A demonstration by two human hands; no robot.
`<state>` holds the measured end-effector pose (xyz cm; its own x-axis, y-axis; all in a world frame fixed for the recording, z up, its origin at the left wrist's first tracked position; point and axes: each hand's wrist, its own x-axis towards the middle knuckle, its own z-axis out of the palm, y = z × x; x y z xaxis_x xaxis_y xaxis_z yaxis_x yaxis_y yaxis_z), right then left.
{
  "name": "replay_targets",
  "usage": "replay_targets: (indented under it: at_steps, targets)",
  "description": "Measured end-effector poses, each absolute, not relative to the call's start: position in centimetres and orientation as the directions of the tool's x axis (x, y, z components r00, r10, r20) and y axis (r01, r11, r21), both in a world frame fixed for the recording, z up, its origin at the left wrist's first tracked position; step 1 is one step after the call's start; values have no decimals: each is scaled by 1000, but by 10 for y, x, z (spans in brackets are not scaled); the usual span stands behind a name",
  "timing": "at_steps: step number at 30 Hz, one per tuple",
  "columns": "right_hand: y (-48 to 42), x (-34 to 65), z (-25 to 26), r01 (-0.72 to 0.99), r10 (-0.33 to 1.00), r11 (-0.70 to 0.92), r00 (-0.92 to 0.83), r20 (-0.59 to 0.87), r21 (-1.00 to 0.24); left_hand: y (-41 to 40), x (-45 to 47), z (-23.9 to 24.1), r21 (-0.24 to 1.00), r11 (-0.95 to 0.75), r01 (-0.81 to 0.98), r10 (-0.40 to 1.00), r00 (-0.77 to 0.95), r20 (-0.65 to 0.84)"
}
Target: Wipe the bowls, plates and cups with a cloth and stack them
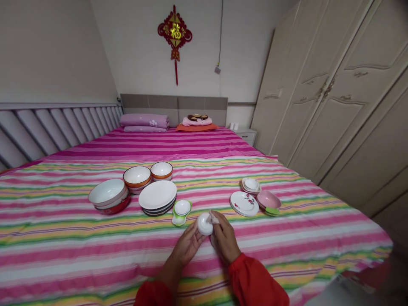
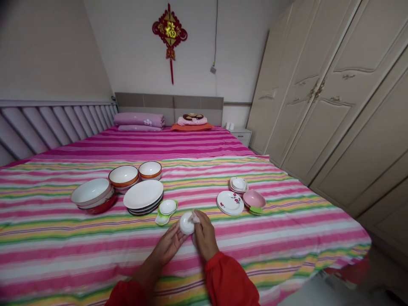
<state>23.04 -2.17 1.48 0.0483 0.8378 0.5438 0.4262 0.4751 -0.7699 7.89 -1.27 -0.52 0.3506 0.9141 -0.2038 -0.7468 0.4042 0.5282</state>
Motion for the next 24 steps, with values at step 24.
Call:
replay_targets:
  at_steps: [24]
  targets:
    - [-54, 238, 20, 575, 622, 707, -227, 749, -412, -17, 80, 3, 540, 416, -732, 908, 368, -201]
